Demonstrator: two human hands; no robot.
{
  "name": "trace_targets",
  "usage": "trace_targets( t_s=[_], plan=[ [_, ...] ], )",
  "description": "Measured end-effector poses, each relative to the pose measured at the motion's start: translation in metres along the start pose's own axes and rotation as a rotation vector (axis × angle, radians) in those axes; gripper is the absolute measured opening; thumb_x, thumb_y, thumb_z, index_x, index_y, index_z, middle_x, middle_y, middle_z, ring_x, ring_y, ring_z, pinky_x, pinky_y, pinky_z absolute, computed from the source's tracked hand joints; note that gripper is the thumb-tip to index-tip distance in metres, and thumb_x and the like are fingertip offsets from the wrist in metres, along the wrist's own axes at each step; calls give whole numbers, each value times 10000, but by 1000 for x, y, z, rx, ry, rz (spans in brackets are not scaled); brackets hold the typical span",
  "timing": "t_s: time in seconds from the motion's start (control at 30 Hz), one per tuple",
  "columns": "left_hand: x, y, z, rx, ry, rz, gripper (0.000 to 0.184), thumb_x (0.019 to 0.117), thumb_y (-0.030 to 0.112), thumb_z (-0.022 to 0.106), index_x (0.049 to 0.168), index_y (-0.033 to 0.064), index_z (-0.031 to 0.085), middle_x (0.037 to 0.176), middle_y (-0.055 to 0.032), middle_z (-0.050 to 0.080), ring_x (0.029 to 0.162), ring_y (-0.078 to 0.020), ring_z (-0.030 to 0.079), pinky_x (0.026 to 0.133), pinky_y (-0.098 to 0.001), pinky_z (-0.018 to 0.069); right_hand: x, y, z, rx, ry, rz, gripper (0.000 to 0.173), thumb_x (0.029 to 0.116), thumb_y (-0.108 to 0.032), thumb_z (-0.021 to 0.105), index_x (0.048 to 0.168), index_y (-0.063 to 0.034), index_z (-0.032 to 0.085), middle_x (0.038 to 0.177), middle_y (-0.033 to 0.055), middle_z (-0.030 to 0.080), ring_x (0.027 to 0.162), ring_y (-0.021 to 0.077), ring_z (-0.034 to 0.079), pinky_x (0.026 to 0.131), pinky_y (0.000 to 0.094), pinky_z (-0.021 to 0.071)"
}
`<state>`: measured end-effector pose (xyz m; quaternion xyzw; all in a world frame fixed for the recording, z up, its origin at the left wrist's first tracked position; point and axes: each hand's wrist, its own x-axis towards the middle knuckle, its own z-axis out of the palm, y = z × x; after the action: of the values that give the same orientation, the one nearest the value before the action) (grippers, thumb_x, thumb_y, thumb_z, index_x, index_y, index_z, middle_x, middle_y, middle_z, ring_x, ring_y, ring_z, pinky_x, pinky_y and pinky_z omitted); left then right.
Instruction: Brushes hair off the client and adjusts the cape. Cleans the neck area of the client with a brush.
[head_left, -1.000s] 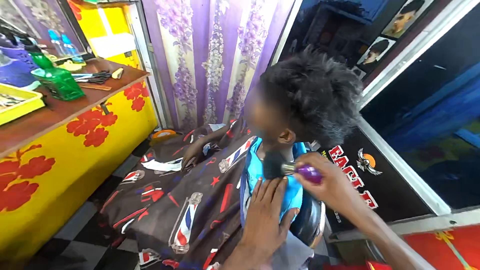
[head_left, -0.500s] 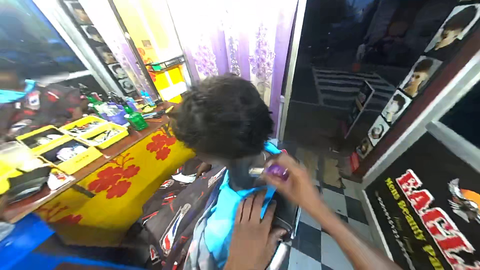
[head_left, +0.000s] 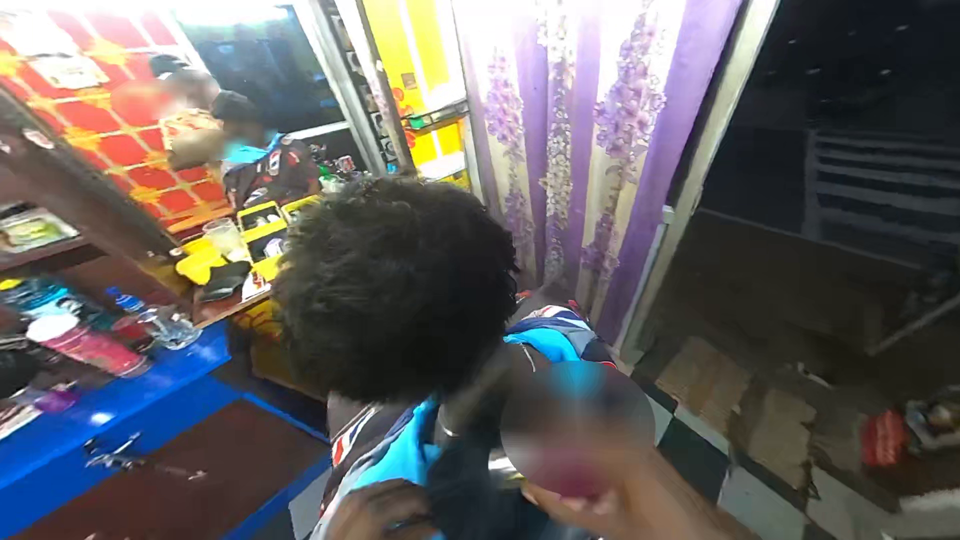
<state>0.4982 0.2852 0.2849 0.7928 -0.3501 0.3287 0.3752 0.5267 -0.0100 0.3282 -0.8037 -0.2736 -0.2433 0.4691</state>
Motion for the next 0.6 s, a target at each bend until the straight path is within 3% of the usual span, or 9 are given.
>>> trace_targets(
  t_s=[0.1,0.17,0.23,0.27,0.33,0.4,0.47,0.53,0.6],
  plan=[
    [25,13,0,-34,280,-139,441,1118,380,317,950,224,694,1035,149,674,1071,6,616,960,-218,494,22,45,-21,-178,70,-39,190,930,-278,721,1046,-128,729,1060,18,708,908,92,688,751,288,605],
    [31,13,2,12,360,-164,439,1120,378,312,976,243,703,1064,178,672,1085,13,610,960,-204,485,26,43,-29,-78,50,-21,179,920,-255,726,1049,-133,711,1075,4,690,955,80,671,787,277,598],
    [29,13,4,83,380,-207,421,1120,362,325,994,249,710,1071,182,666,1081,17,606,957,-198,483,21,25,-20,198,-89,-68,203,922,-191,765,1046,-41,707,1098,109,709,1012,151,688,846,296,600],
    [27,14,5,109,389,-238,420,1121,356,323,1001,256,712,1074,184,668,1077,15,609,957,-204,487,28,31,-20,246,-110,-100,211,918,-180,772,1053,-33,703,1096,122,708,1017,159,688,858,295,598],
    [19,24,7,147,414,-323,441,1123,365,313,1003,264,725,1071,185,681,1071,15,621,965,-211,494,61,72,-28,131,1,-139,232,900,-249,768,1083,-123,700,1077,22,704,996,86,679,841,265,595],
    [10,38,12,196,448,-391,443,1125,349,313,1026,263,736,1070,178,684,1065,11,626,967,-215,499,91,91,-37,147,87,-144,255,866,-258,788,1073,-152,683,1098,-10,680,1039,93,661,866,289,588],
    [6,54,24,272,497,-452,442,1126,324,312,1012,249,732,1054,167,684,1061,6,626,973,-220,498,88,82,-40,393,-88,-188,258,883,-232,797,1067,-130,649,1096,14,678,1092,119,648,932,303,577],
    [3,68,39,331,555,-506,431,1125,308,327,1006,220,732,1039,135,685,1068,-24,624,989,-250,491,94,105,-33,576,-281,-218,205,916,-196,776,1047,-81,668,1089,55,698,1089,131,659,944,302,571],
    [2,84,59,389,619,-563,436,1123,309,325,1012,198,732,1039,114,692,1071,-45,631,1001,-273,497,125,158,-16,463,-212,-158,199,902,-240,762,1046,-116,703,1072,-6,709,996,70,677,855,278,595]
  ],
)
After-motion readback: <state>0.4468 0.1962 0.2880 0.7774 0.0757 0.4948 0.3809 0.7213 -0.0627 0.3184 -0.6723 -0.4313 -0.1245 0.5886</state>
